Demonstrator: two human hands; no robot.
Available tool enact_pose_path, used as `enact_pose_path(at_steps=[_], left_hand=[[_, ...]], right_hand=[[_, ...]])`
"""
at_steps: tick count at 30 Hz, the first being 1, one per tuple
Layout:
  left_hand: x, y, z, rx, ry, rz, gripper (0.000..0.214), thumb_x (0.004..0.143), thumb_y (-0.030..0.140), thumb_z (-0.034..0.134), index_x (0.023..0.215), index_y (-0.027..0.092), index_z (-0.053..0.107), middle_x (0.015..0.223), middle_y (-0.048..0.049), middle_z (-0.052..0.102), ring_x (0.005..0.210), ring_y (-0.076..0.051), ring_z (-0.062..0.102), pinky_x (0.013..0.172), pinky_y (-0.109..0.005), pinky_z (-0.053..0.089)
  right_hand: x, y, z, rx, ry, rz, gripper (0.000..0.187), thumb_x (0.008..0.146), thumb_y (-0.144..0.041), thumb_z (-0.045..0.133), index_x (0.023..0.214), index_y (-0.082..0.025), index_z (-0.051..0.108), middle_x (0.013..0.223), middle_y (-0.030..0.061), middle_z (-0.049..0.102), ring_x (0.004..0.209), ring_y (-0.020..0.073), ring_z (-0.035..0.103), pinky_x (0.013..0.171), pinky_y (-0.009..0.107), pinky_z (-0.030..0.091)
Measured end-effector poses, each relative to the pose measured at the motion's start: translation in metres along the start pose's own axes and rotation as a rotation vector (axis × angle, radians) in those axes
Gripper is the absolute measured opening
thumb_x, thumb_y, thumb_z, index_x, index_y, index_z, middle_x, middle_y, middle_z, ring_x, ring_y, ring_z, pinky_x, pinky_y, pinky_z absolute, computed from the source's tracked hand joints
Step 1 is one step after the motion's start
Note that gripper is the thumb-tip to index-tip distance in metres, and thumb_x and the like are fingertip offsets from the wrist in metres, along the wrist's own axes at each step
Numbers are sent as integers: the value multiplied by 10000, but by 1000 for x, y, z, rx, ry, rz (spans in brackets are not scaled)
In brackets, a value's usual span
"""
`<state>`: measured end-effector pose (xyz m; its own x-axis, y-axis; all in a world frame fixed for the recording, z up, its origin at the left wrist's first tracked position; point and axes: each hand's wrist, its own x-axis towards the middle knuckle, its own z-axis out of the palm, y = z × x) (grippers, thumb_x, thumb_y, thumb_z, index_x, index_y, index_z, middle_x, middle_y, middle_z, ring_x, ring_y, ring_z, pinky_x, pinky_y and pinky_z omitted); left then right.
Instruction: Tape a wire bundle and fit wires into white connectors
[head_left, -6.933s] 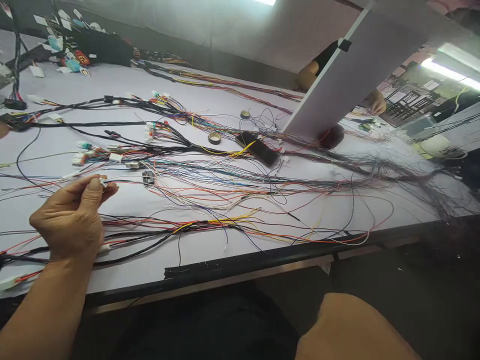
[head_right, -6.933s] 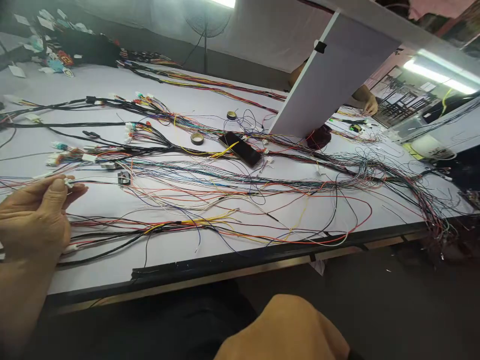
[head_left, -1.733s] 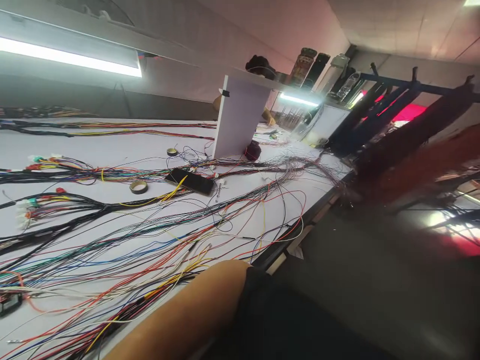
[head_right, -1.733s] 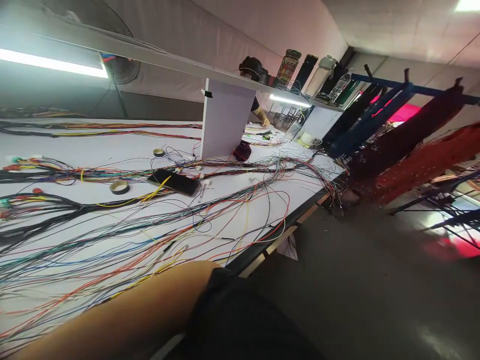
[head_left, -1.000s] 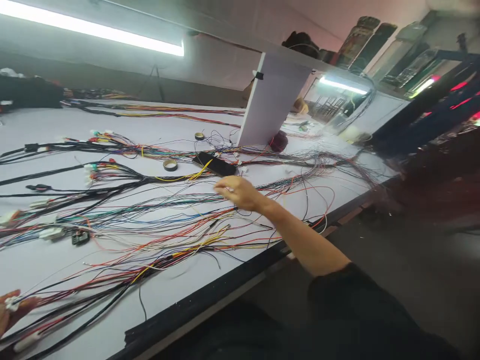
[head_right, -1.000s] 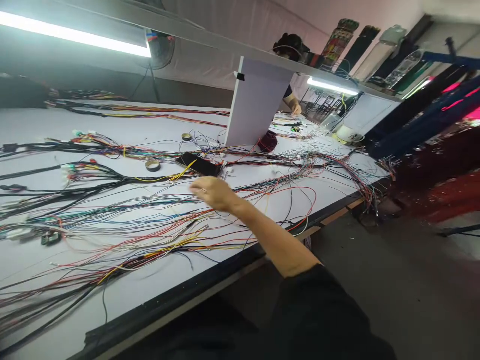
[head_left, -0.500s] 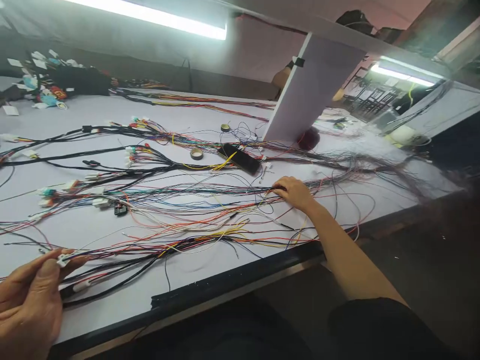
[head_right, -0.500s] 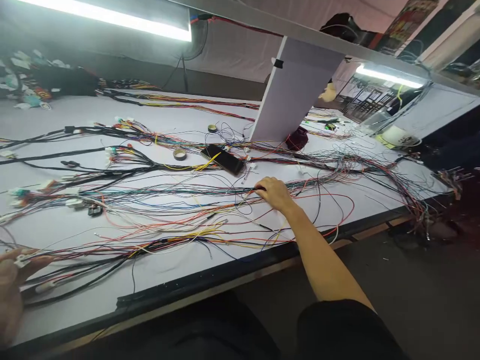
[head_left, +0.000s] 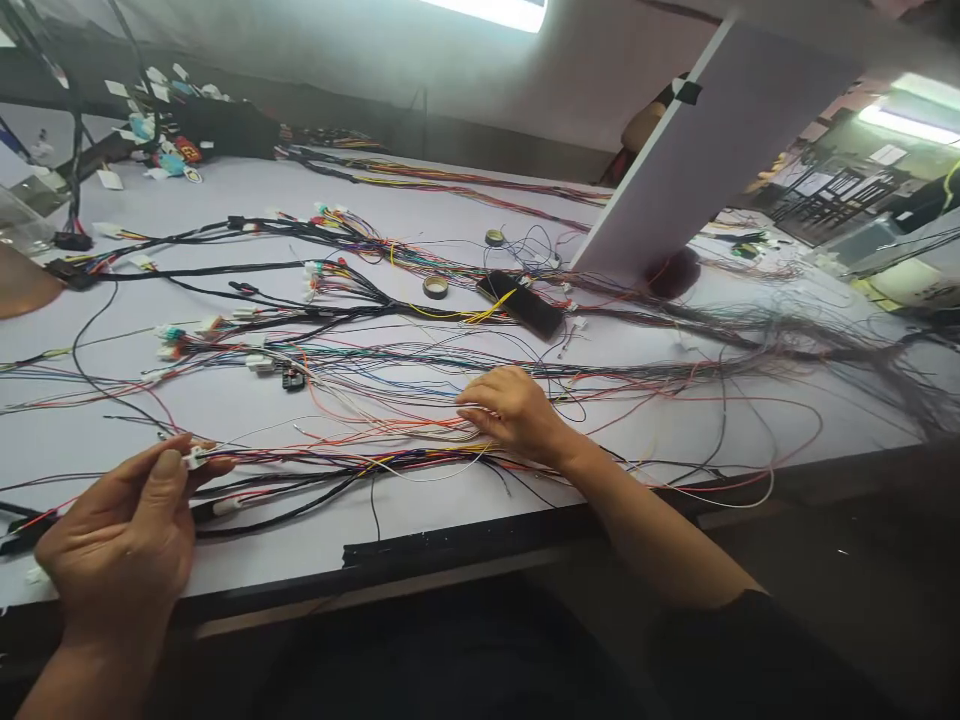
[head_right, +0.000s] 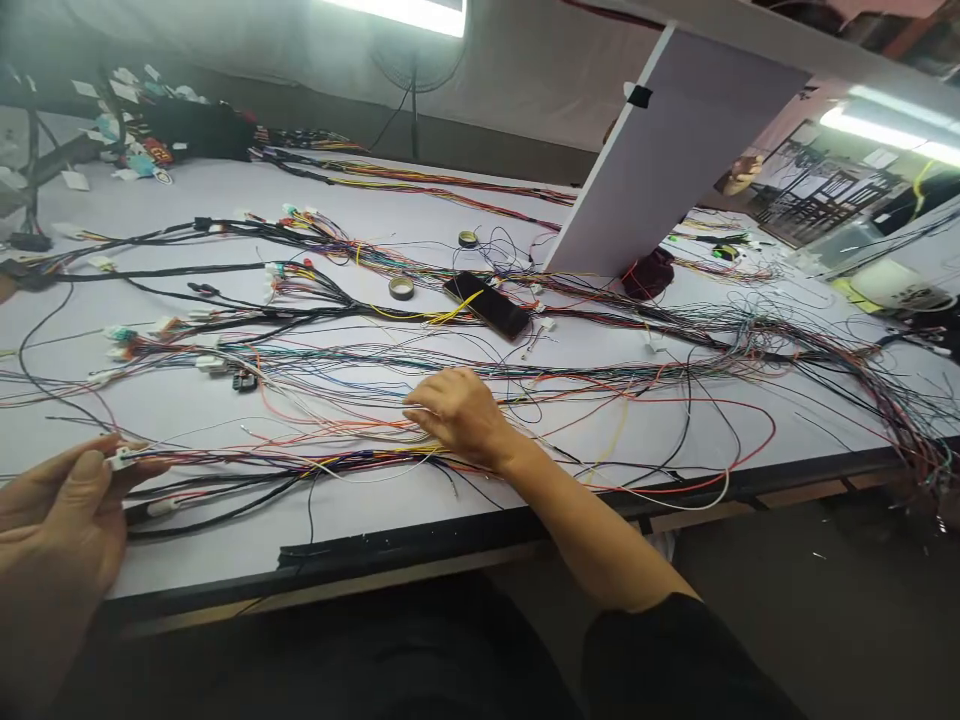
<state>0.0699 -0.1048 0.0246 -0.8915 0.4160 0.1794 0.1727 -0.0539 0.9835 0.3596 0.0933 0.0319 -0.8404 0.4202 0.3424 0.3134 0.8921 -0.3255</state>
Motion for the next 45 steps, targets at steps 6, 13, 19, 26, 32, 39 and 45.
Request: enact_pose_path(at_steps=[6, 13, 19, 26, 32, 39, 45], left_hand=[[5, -14, -7, -126, -24, 8, 367, 638, 390, 879, 871, 135, 757, 739, 4, 686, 583, -147, 678, 683, -328, 605], [5, -17, -10, -86, -26, -14, 412, 657, 453, 857, 864, 117, 737, 654, 21, 661, 534, -146, 654, 607, -314, 562], [5, -19, -13, -161, -47, -46, 366, 723, 415, 824, 875, 99, 718, 648, 15, 656, 553, -138, 661, 653, -308, 564], [4, -21, -15, -163, -47, -55, 338, 736, 435, 802, 858, 128, 729, 632, 14, 662, 522, -124, 646, 601, -279, 558], [2, -18, -15, -159, -54, -98, 328, 742, 458, 786, 871, 162, 732, 661, 9, 669, 549, -138, 658, 570, -273, 556], [0, -30, -22, -68, -119, -65, 306, 829, 454, 706, 936, 168, 736, 693, -18, 695, 633, -160, 690, 702, -298, 557], [-2, -24, -24, -54, -172, -13, 247, 849, 419, 695, 905, 184, 744, 802, -37, 718, 658, -147, 692, 689, -266, 549]], right_hand=[[-4, 0, 35, 48, -29, 22, 173, 974, -327, 574, 926, -207, 691, 908, 28, 701, 856, 166, 569, 807, 317, 355], [-6, 6, 34, 5, -52, 24, 218, 989, -336, 540, 870, -199, 660, 847, 29, 676, 806, 164, 552, 783, 321, 336], [-8, 10, 36, -15, -45, 18, 227, 997, -336, 522, 868, -200, 650, 843, 29, 680, 814, 167, 580, 788, 325, 341], [-8, 11, 35, -10, -34, 3, 211, 990, -319, 536, 845, -203, 638, 827, 21, 686, 800, 167, 589, 770, 328, 347], [-10, 11, 37, 6, -24, 2, 226, 996, -325, 520, 842, -213, 643, 823, 26, 694, 789, 169, 606, 769, 337, 371], [1, -11, 28, -3, 125, -56, 233, 967, -381, 552, 1144, -254, 635, 1082, 81, 706, 1006, 251, 635, 860, 421, 444], [51, -88, 48, 191, 120, -176, 323, 980, -293, 543, 1295, -220, 541, 1153, 79, 687, 1052, 222, 616, 903, 383, 504]])
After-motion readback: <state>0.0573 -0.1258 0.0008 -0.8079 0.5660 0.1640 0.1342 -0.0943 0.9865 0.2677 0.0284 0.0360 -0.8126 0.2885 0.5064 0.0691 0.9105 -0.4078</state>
